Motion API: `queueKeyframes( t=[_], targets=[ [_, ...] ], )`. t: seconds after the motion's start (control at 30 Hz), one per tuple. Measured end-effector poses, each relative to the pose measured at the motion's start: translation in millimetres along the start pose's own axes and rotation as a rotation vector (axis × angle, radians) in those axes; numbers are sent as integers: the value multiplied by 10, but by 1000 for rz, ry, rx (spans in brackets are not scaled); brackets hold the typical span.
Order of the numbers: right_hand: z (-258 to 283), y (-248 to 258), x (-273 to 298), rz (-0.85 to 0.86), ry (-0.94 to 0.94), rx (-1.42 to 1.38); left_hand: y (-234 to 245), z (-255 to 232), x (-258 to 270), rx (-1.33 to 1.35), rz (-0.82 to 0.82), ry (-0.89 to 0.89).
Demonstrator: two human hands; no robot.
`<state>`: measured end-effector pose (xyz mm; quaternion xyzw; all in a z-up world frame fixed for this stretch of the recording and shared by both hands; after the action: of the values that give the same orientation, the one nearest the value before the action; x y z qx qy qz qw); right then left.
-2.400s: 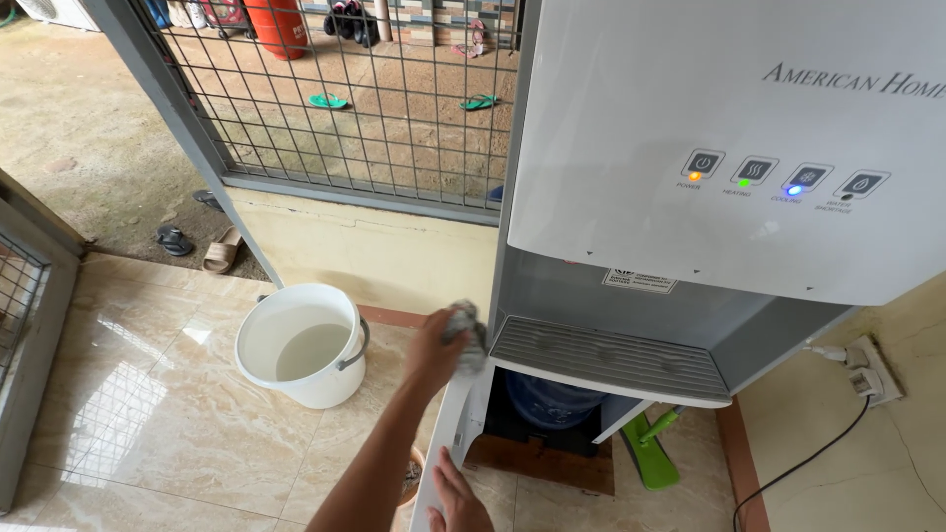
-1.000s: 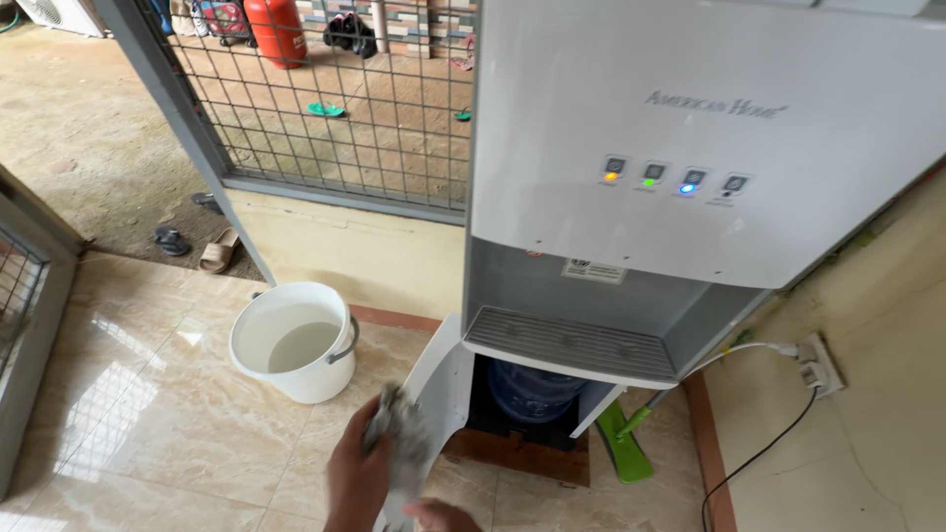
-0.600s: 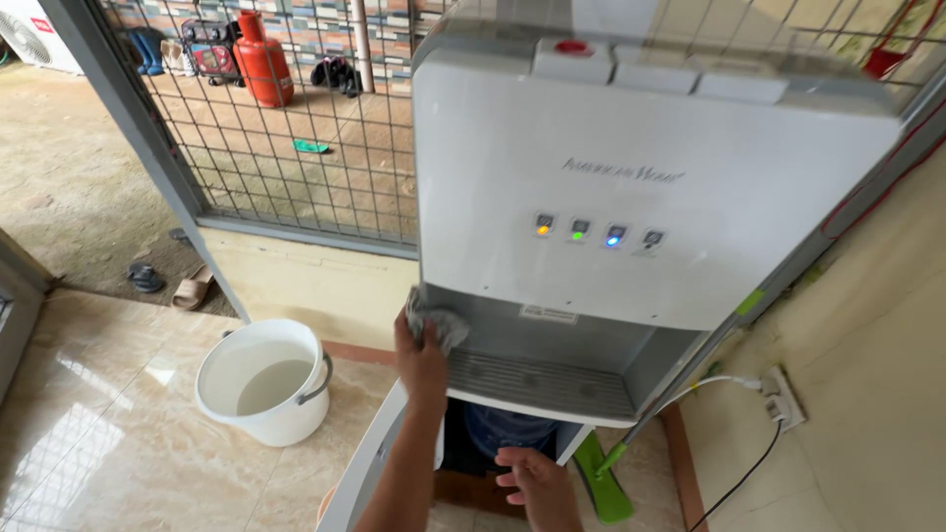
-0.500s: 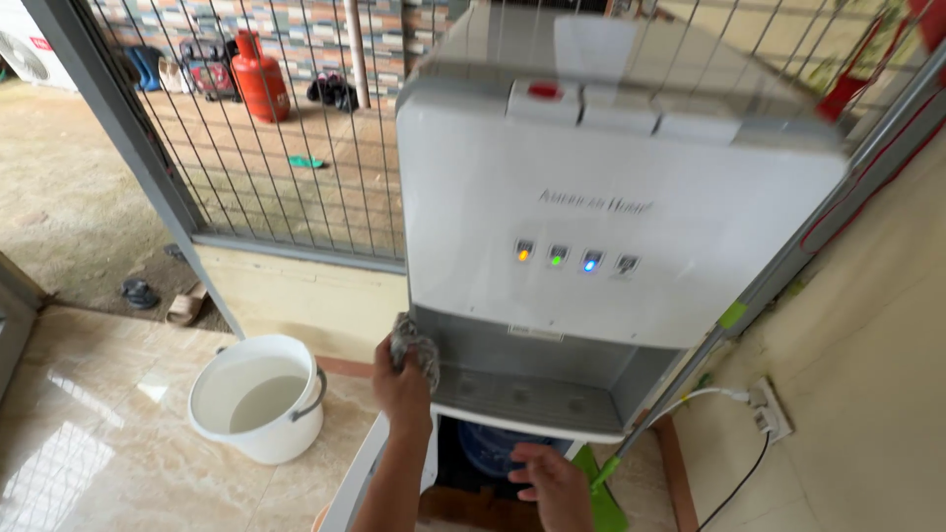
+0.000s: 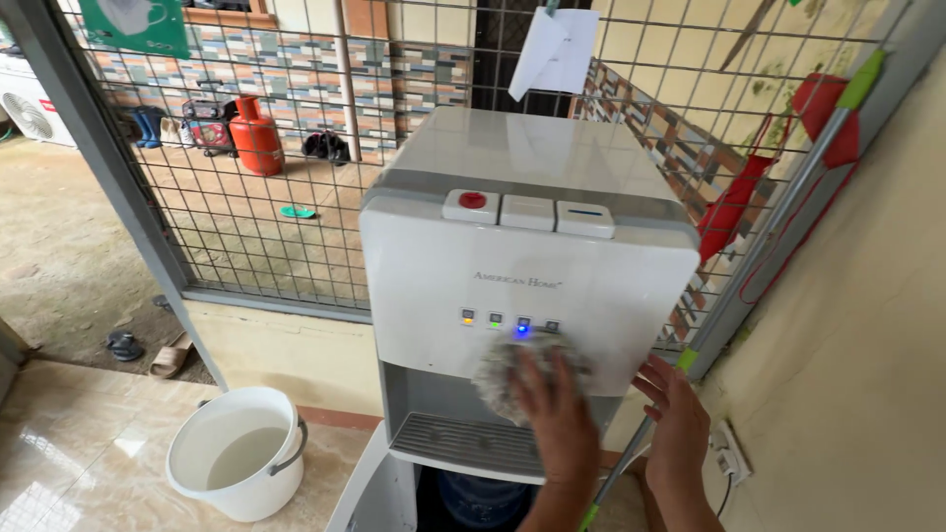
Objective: The person removes the drip tray from a water dispenser, wipes the dispenser's front and top surfaces with a cloth, and then reinserts the tray. The person repeatedly dips the cloth into a bucket of water and wrings it out during the cleaning process.
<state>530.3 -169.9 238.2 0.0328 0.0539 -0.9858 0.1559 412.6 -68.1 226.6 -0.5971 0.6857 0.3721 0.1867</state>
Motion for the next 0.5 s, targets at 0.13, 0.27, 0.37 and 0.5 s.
queueKeyframes(
  t=[0.13,0.27,0.37,0.5],
  targets=[
    [-85,142,-223,-4,-41,-185,-495,-450,107,-51,469,-232],
    [39,162,-256,-41,-59,-70,-300,-579,-290,-243,333,-572],
    [237,44,-193,47,-8,-20,71,-162,-821,-479,495,-442],
    [330,-38,-153,63,-29,48,1188,371,-1298,-158,-93,-290]
  ],
)
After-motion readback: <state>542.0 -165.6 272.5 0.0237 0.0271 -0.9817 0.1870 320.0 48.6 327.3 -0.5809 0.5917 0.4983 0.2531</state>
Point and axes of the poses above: each hand's wrist, its own x-axis away from the middle knuckle, its own y-axis out of the back of the hand, z = x × y, the point moved 5 cm from there along -x, towards the middle knuckle, and after that the axes turned 3 degrees about x, right-handed, at the moved point
